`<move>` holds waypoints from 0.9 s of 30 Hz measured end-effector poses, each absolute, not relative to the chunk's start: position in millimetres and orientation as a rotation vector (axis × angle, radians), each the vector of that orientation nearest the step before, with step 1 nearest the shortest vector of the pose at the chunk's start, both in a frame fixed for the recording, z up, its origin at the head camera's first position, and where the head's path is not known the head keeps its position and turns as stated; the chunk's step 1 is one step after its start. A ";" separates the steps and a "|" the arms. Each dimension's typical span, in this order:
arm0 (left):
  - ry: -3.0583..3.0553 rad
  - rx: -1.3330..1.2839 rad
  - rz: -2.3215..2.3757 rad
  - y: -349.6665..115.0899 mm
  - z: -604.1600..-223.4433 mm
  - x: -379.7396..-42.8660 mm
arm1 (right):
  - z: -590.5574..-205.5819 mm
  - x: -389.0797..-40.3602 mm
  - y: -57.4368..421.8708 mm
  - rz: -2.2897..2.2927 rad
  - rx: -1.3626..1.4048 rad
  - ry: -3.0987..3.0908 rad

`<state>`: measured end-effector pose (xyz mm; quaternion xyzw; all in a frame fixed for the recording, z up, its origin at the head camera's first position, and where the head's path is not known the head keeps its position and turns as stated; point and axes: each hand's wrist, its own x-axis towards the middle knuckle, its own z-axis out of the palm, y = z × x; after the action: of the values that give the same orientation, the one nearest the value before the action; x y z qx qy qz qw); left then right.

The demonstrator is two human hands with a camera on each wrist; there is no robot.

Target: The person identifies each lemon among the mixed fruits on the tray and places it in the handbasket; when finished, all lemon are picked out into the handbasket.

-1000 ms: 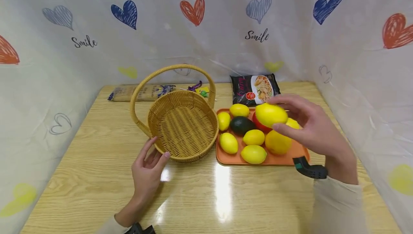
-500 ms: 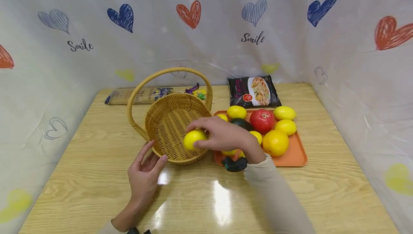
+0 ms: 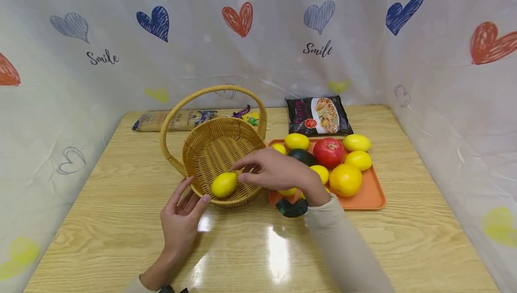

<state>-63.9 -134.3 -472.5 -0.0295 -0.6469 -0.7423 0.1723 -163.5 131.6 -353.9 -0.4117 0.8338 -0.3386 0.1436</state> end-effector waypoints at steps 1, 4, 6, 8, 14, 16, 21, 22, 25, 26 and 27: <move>-1.833 -0.086 -2.107 -134.2 -472.8 -64.1 | -350.7 -165.6 142.5 -1.027 -1.191 2.433; -1.828 -0.097 -2.110 -134.0 -473.4 -64.2 | -339.7 -170.7 183.7 -1.239 -1.130 2.496; -1.831 -0.103 -2.106 -134.0 -473.5 -63.9 | -334.7 -172.7 215.7 -1.405 -1.054 2.504; -1.841 -0.105 -2.095 -134.2 -473.3 -63.9 | -332.4 -175.0 249.2 -1.559 -0.987 2.505; -1.858 -0.100 -2.086 -137.2 -472.9 -63.0 | -347.6 -182.3 331.3 -1.871 -0.745 2.598; -1.852 -0.090 -2.097 -138.5 -472.1 -62.0 | -355.7 -183.6 346.5 -1.896 -0.613 2.652; -1.833 -0.083 -2.131 -139.9 -471.2 -61.9 | -379.9 -188.8 371.4 -1.951 -0.380 2.621; -1.831 -0.088 -2.137 -139.5 -471.4 -62.3 | -385.8 -190.4 376.3 -1.958 -0.340 2.606; -1.826 -0.101 -2.149 -137.3 -472.4 -63.9 | -402.6 -195.0 388.1 -1.864 -0.199 2.639; -1.824 -0.103 -2.153 -136.4 -473.0 -64.4 | -407.5 -196.4 390.8 -1.798 -0.145 2.665; -1.823 -0.106 -2.154 -135.4 -473.6 -64.8 | -412.0 -197.6 393.2 -1.713 -0.096 2.695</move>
<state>-64.8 -135.4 -473.6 -0.0371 -0.6376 -0.7531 0.1583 -197.6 393.2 -412.0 -0.0300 0.8433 -0.5360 -0.0265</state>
